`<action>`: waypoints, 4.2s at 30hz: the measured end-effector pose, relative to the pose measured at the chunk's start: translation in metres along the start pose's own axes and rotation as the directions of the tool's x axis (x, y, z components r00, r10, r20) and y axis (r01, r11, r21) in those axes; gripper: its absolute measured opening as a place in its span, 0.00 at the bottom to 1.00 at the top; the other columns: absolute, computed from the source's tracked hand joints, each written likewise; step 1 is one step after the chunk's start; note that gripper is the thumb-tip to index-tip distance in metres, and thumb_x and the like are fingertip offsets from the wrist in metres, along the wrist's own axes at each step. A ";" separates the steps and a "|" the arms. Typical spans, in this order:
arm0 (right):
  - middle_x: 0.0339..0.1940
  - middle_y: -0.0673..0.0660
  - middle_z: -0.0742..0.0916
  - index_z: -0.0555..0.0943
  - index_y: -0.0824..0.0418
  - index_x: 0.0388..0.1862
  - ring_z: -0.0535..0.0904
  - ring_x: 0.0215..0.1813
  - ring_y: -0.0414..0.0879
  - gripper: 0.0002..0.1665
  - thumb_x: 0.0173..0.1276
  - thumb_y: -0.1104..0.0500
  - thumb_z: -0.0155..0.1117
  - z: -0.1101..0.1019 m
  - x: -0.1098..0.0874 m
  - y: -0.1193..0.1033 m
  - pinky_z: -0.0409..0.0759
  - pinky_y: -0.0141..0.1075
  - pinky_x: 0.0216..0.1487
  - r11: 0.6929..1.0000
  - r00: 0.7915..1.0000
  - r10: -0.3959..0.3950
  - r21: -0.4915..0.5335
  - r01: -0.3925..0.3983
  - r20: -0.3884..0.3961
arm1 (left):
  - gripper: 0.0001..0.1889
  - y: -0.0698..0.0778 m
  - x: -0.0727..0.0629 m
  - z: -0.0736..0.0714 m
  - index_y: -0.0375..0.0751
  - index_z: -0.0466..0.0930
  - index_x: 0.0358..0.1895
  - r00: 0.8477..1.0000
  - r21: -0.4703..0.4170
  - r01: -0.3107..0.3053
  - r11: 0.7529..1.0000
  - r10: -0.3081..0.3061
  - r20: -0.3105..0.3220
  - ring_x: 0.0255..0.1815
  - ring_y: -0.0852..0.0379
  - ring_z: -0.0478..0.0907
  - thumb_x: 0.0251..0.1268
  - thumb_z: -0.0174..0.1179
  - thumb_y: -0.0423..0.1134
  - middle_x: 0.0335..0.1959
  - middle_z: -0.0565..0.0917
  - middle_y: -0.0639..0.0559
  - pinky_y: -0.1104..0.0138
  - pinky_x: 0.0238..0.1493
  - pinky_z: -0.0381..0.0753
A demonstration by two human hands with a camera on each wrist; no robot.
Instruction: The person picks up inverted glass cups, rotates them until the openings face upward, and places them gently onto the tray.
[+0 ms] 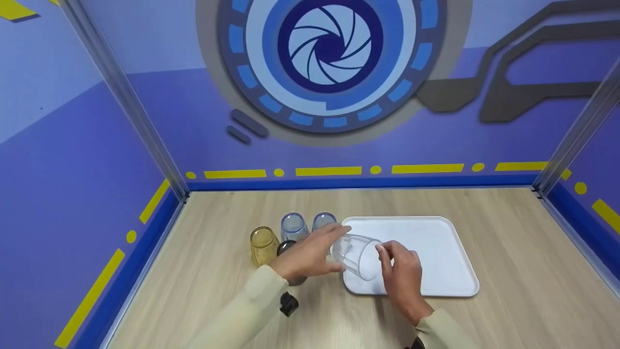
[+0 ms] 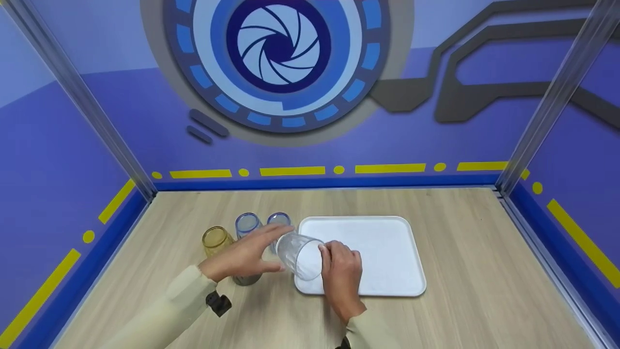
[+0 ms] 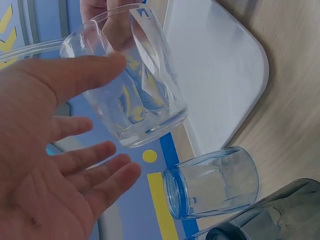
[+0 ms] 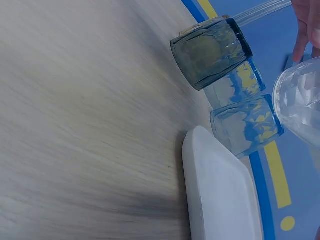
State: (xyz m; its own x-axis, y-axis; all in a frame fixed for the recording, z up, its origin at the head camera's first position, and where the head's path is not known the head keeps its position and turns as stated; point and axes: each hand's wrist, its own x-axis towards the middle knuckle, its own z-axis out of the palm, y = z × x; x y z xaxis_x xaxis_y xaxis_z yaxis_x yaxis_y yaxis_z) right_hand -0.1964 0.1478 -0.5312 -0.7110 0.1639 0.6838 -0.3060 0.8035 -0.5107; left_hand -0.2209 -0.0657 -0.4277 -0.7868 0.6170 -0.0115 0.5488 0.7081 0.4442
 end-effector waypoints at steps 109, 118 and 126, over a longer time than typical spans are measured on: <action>0.29 0.56 0.83 0.81 0.62 0.35 0.76 0.35 0.49 0.05 0.67 0.61 0.60 -0.036 0.011 0.063 0.71 0.44 0.38 0.975 0.973 0.183 -0.150 -0.162 0.142 | 0.40 0.017 0.029 0.054 0.59 0.57 0.74 1.000 0.058 -0.013 0.998 0.014 -0.028 0.67 0.55 0.70 0.59 0.65 0.55 0.72 0.63 0.53 0.61 0.63 0.76; 0.31 0.57 0.83 0.80 0.63 0.36 0.76 0.36 0.51 0.05 0.67 0.61 0.61 -0.042 0.014 0.077 0.73 0.45 0.38 0.972 0.975 0.187 -0.169 -0.165 0.118 | 0.40 0.016 0.028 0.057 0.59 0.56 0.74 1.000 0.054 0.002 0.999 -0.001 -0.020 0.68 0.55 0.69 0.60 0.64 0.55 0.72 0.62 0.52 0.61 0.64 0.76; 0.34 0.59 0.84 0.79 0.64 0.38 0.75 0.38 0.53 0.07 0.68 0.60 0.59 -0.049 0.014 0.089 0.69 0.46 0.38 0.954 0.960 0.242 -0.214 -0.209 0.139 | 0.39 0.016 0.029 0.059 0.60 0.56 0.74 1.000 0.048 0.010 0.999 -0.009 -0.014 0.68 0.54 0.69 0.60 0.64 0.55 0.73 0.62 0.52 0.61 0.64 0.76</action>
State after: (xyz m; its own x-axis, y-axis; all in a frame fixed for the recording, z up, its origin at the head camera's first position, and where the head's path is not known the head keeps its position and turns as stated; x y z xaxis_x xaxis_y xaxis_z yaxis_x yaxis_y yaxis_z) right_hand -0.2027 0.2497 -0.5410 -0.8450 0.2720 0.4604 -0.0078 0.8547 -0.5191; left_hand -0.2185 -0.0161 -0.4740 -0.7957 0.6056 -0.0031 0.5539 0.7298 0.4008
